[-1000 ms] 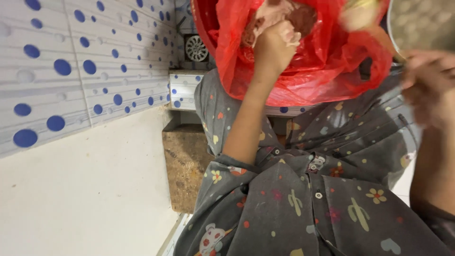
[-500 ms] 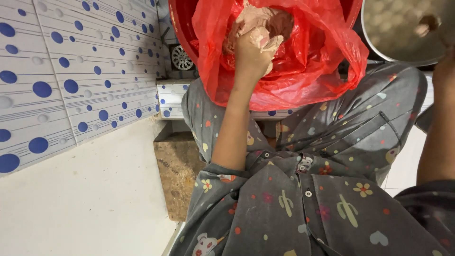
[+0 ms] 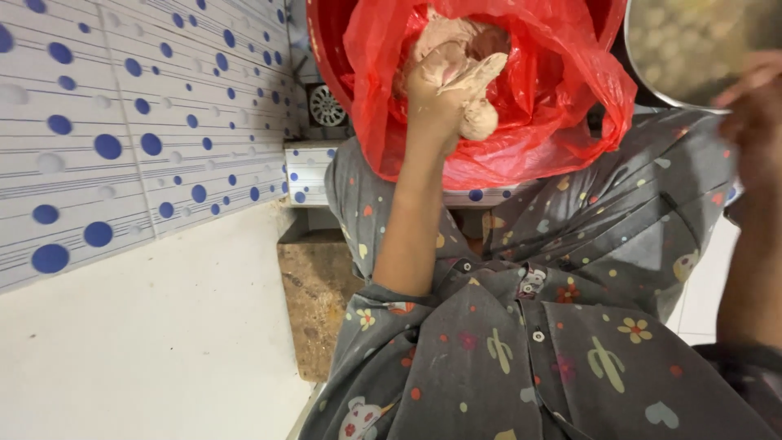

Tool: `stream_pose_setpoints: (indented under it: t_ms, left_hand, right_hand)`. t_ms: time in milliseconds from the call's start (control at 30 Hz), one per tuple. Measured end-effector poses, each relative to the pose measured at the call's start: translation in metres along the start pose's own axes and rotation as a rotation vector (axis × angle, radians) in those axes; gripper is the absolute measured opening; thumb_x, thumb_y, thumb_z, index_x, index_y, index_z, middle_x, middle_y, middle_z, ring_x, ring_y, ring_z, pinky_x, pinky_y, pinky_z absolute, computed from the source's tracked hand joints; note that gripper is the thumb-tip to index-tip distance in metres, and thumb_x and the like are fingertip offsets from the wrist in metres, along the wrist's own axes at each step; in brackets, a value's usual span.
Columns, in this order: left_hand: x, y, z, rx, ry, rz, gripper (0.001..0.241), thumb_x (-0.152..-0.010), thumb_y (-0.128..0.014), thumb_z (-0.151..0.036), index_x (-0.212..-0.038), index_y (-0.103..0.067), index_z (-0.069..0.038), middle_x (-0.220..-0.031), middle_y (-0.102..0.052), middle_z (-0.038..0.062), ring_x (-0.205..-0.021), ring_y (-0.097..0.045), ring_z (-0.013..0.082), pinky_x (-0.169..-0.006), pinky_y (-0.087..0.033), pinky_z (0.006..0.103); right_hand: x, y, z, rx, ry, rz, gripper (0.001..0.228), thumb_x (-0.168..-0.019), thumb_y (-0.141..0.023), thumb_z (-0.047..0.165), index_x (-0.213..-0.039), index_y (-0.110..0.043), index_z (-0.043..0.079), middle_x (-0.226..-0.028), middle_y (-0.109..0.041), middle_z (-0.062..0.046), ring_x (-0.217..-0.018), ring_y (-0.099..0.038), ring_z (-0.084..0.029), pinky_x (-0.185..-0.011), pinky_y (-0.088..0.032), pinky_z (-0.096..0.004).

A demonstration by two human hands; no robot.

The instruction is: A person forms meatballs by squeezing dough through their hand and scooping it into a pot of water with a spoon.

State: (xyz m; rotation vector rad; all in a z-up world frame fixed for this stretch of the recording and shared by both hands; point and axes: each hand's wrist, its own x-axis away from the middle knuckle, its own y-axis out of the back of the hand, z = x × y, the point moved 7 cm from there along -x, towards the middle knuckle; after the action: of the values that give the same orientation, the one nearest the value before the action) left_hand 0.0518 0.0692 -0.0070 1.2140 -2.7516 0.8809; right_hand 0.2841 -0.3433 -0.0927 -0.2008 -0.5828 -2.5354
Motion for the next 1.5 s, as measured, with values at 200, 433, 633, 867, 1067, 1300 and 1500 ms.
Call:
stream_pose_setpoints:
  t_ms: [200, 433, 633, 867, 1067, 1300, 1500]
  left_hand:
    - [-0.002, 0.019, 0.032, 0.317, 0.228, -0.175, 0.047, -0.084, -0.074, 0.009, -0.128, -0.062, -0.001, -0.110, -0.071, 0.023, -0.091, -0.073, 0.0320, -0.072, -0.064, 0.0417]
    - [0.015, -0.017, -0.025, -0.502, -0.284, 0.178, 0.025, -0.090, -0.077, -0.020, -0.105, -0.060, -0.010, -0.106, -0.066, 0.006, -0.104, -0.067, 0.0195, -0.099, -0.064, 0.0276]
    - [0.039, -0.039, -0.023, -0.925, -0.770, 0.309, 0.022, -0.099, -0.070, -0.032, -0.108, -0.066, -0.012, -0.078, -0.066, -0.005, -0.050, -0.050, 0.0013, -0.041, -0.051, 0.0120]
    - [-0.026, 0.058, 0.048, -0.207, -0.154, -0.226, 0.014, -0.093, -0.074, -0.012, -0.105, -0.075, -0.006, -0.090, -0.077, 0.006, -0.072, -0.069, 0.0087, -0.062, -0.056, 0.0180]
    - [-0.027, 0.062, 0.038, 0.015, -0.003, -0.387, 0.041, -0.070, -0.086, 0.001, -0.071, -0.053, -0.023, -0.067, -0.059, -0.003, -0.056, -0.056, 0.0078, -0.041, -0.041, 0.0244]
    - [-0.073, 0.093, 0.128, -0.119, -0.036, -0.225, 0.011, -0.086, -0.076, -0.010, -0.091, -0.067, -0.011, -0.076, -0.063, 0.002, -0.065, -0.062, 0.0137, -0.054, -0.055, 0.0254]
    - [-0.045, 0.027, 0.031, 0.048, 0.133, -0.148, 0.043, -0.085, -0.062, -0.038, -0.122, -0.052, -0.019, -0.112, -0.041, -0.002, -0.098, -0.038, 0.0123, -0.074, -0.034, 0.0316]
  right_hand:
    - [0.090, -0.138, 0.189, 0.254, -0.051, 0.172, 0.016, -0.105, -0.062, 0.006, -0.110, -0.074, 0.015, -0.094, -0.071, 0.001, -0.057, -0.046, -0.009, -0.050, -0.034, -0.025]
    - [0.104, -0.166, 0.212, 0.088, -0.063, 0.327, 0.021, -0.110, -0.059, 0.013, -0.123, -0.075, 0.007, -0.069, -0.061, -0.004, -0.053, -0.046, -0.010, -0.050, -0.036, -0.024]
    - [0.099, -0.170, 0.234, -0.030, -0.140, 0.327, 0.025, -0.110, -0.056, 0.014, -0.127, -0.072, 0.005, -0.068, -0.055, -0.006, -0.048, -0.039, -0.011, -0.046, -0.037, -0.024]
    - [0.082, -0.150, 0.216, 0.277, 0.049, 0.313, 0.022, -0.105, -0.063, 0.011, -0.121, -0.077, 0.007, -0.072, -0.069, -0.002, -0.056, -0.045, -0.009, -0.056, -0.036, -0.026]
    - [0.040, -0.082, 0.124, -0.005, 0.028, -0.122, 0.013, -0.112, -0.062, 0.006, -0.102, -0.069, 0.007, -0.126, -0.074, -0.007, -0.062, -0.056, -0.010, -0.045, -0.039, -0.024]
    - [-0.011, -0.027, 0.019, -0.002, 0.309, -0.504, 0.029, -0.111, -0.057, 0.004, -0.126, -0.079, -0.006, -0.091, -0.070, -0.007, -0.082, -0.064, -0.013, -0.071, -0.050, -0.028]
    - [-0.019, -0.032, 0.012, 0.001, 0.336, -0.476, 0.030, -0.113, -0.055, 0.006, -0.126, -0.078, -0.007, -0.083, -0.063, -0.006, -0.075, -0.059, -0.012, -0.067, -0.046, -0.029]
